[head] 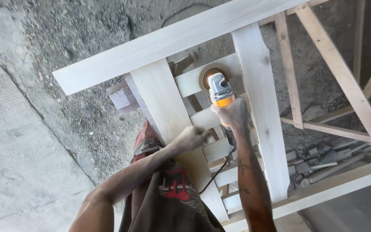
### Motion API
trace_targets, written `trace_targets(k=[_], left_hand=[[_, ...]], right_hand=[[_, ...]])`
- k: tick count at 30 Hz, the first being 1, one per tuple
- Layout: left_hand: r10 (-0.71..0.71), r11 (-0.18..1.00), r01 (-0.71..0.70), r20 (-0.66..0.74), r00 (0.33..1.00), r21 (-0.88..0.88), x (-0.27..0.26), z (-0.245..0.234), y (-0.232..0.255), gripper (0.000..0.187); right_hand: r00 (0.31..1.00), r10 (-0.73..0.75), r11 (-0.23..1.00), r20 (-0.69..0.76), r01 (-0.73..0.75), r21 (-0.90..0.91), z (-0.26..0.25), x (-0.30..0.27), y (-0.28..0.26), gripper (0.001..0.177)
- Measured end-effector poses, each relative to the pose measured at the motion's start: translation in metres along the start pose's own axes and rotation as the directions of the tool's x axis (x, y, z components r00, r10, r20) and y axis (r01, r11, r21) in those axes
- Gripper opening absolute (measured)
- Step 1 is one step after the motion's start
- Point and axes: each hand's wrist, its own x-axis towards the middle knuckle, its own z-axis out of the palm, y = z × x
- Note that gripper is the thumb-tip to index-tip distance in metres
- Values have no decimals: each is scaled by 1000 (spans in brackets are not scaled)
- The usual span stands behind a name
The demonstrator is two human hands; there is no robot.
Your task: The person uses an electric sander to smooth the surfaces of a white wooden chair frame. They systematically sand the horizontal rails and vertical slats, moving the tool back and forth along the grain.
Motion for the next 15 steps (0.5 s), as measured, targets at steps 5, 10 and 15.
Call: trace_targets(k=[5,10,15], left_hand=[[15,940,-151,-406,914,-305,0,-35,52,52],[9,986,-80,-443,896,-143,-9,-58,80,60],[77,988,-136,-513,855,-78,-18,-57,81,60]], right_hand=[[997,30,994,74,-22,-107,7,10,-12,49],[985,52,989,165,-27,-146,15,9,-13,57],[982,-48,972,183,88,-217,32,6,-15,55]])
